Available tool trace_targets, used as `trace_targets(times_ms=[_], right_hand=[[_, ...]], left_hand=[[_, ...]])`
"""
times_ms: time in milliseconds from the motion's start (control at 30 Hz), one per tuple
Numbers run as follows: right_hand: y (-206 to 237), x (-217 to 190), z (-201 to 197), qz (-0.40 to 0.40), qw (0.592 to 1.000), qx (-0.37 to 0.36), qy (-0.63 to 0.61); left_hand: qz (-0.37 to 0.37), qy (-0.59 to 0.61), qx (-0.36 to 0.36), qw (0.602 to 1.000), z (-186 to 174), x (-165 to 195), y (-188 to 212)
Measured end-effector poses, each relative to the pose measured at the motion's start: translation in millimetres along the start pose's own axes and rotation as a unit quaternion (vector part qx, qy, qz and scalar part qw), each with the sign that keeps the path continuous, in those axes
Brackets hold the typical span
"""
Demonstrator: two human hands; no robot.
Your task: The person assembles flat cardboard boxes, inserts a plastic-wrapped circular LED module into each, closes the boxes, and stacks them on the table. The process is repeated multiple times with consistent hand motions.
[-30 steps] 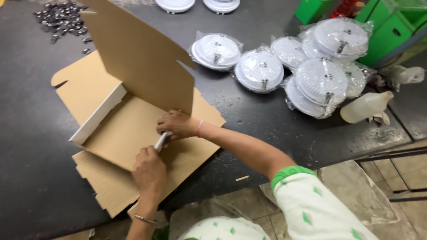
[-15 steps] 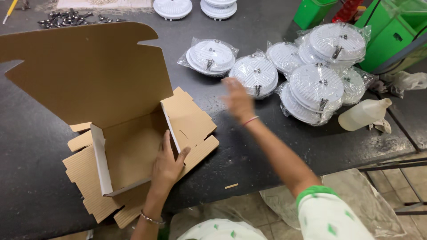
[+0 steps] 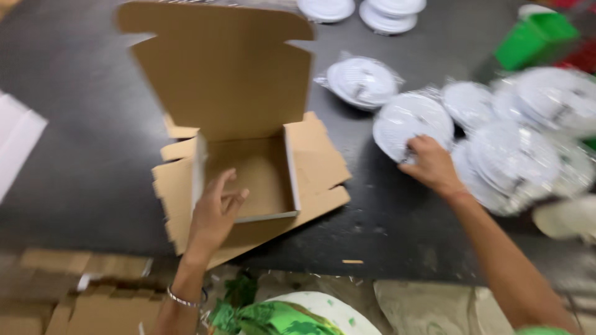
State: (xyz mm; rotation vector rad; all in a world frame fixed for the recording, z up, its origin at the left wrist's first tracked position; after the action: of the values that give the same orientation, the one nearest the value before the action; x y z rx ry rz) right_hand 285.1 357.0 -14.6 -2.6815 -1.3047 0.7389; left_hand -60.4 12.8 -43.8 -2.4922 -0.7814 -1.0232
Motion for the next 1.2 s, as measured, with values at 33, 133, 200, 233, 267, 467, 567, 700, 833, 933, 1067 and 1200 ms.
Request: trace_targets(times_ms=[33,133,200,233,267,467,567,700,833,933,1067,1200], right_hand=[[-1,-5,-10,0.058,0.996,-0.035,-0.051],[-3,-35,-38,0.171,0.957,-0.079,-0.219],[-7,-75,-34,0.186,0.882,-0.127,-0.415],[-9,-100,-25,0.194,0.828,-0.149,-0.504],[-14,-129,-16,0.158,0.815,-0.175,-0.529],[-27,-298,80,-0.185,0.903,-0.150,-0.358],[-26,-332,138,-0.186,0.950,-0.126,-0.217],[-28,-329,174,-0.158,0.954,-0.165,-0.195],[-74,-267,127,-0.065,0.963,-0.003,-0.260],[-115,-216,62,-0.058,0.955,0.234,-0.174],[-174,-188,47,-0.141,0.928,0.187,-0.291],[-196,-182,72,-0.051,0.911,0.116,-0.393]], left_hand=[[-0.020,0.005,0.020,1.000,-17,-11,0],[-0.039,-0.012,0.109,0.993,-70,-36,5],[-0.069,0.001,0.156,0.985,-97,-52,9],[-0.082,0.008,0.177,0.981,-108,-59,10],[-0.091,0.023,0.185,0.978,-114,-65,12],[-0.090,0.059,0.194,0.975,-131,-78,9],[-0.109,0.061,0.175,0.977,-132,-89,4],[-0.112,0.055,0.158,0.980,-129,-104,-18],[0.022,0.022,0.197,0.980,-136,-92,-76],[0.122,0.053,0.229,0.964,-153,-73,-143],[0.141,0.070,0.149,0.976,-156,-57,-214],[0.184,-0.042,0.238,0.953,-160,-41,-200]])
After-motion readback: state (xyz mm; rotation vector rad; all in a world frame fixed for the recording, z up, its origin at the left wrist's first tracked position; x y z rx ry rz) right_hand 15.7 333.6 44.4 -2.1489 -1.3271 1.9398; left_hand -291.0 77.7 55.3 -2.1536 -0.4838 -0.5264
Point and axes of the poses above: each hand's wrist, its own y-axis away from the middle knuckle, its own z-axis out of the palm, x = y × z, the point moved 8 cm from there along -y, towards the middle knuckle, and after that the axes turned 14 degrees about -y, right-handed, at the moved point
